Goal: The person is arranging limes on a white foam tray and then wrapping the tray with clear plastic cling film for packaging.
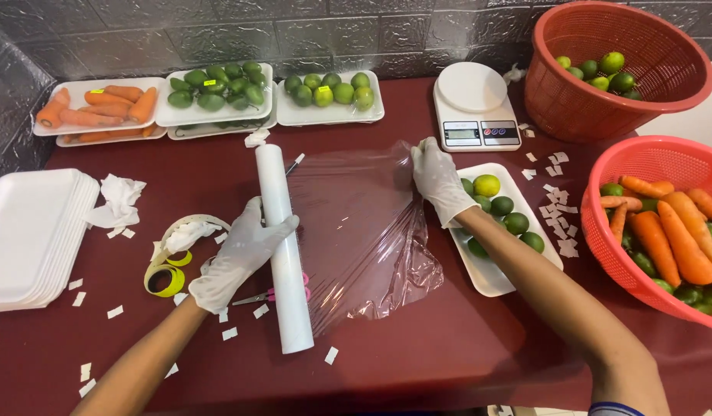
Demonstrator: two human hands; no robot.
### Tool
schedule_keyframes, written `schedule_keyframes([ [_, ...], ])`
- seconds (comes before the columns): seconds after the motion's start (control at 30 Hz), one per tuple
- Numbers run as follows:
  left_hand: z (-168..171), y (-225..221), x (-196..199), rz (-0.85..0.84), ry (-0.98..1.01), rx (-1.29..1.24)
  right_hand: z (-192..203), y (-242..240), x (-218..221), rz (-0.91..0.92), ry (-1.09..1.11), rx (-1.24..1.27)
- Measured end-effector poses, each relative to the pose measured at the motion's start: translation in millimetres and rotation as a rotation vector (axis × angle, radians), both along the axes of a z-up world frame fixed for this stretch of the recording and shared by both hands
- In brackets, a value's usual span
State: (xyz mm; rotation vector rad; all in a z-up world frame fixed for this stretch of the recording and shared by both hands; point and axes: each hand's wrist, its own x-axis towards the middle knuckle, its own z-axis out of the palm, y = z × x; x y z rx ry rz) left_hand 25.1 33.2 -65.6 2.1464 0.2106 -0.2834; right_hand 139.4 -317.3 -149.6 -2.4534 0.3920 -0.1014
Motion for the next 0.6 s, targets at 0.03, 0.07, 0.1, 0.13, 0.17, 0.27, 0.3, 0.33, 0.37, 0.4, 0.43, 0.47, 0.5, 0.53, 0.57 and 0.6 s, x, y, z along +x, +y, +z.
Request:
schedule_keyframes([
  [0.03, -6, 2, 4, 0.004, 0.000, -0.002, 4, 2, -1, 0.004, 0.000, -0.002],
  [0.07, -12, 3, 8, -0.012, -0.001, 0.026, 8, 5, -2, 0.029, 0.027, -0.057],
  [0.1, -19, 4, 12, -0.030, 0.000, 0.054, 11, 6, -4, 0.052, 0.056, -0.112],
  [0.13, -18, 5, 11, -0.028, 0.001, 0.053, 7, 8, 0, 0.053, 0.057, -0.114],
  [0.17, -17, 5, 11, -0.026, 0.003, 0.059, 3, 7, 3, 0.092, 0.056, -0.191],
  [0.27, -13, 0, 13, -0.049, 0.008, 0.111, 2, 11, 6, 0.151, 0.053, -0.324],
  [0.3, -12, 0, 12, -0.064, 0.010, 0.161, 4, 16, 6, 0.181, 0.047, -0.376],
  [0.33, -10, -2, 12, -0.064, 0.011, 0.160, 12, 19, 3, 0.181, 0.048, -0.376],
  [0.37, -7, -3, 11, -0.086, -0.003, 0.190, 20, 23, 1, 0.185, 0.083, -0.380],
  [0.4, -5, -5, 11, -0.109, -0.016, 0.220, 29, 27, -2, 0.188, 0.118, -0.384],
  [0.43, -9, -3, 12, -0.106, -0.016, 0.219, 32, 26, -2, 0.191, 0.118, -0.385],
  [0.47, -13, -2, 13, -0.102, -0.040, 0.210, 34, 25, -3, 0.191, 0.101, -0.370],
  [0.5, -17, -1, 15, -0.100, -0.065, 0.201, 37, 23, -4, 0.188, 0.086, -0.355],
  [0.53, -15, -1, 13, -0.100, -0.064, 0.200, 33, 19, -1, 0.188, 0.086, -0.355],
  [0.57, -14, -1, 12, -0.111, -0.073, 0.296, 30, 15, 2, 0.186, 0.071, -0.334],
  [0.6, -13, -2, 12, -0.121, -0.081, 0.391, 26, 10, 5, 0.184, 0.056, -0.313],
])
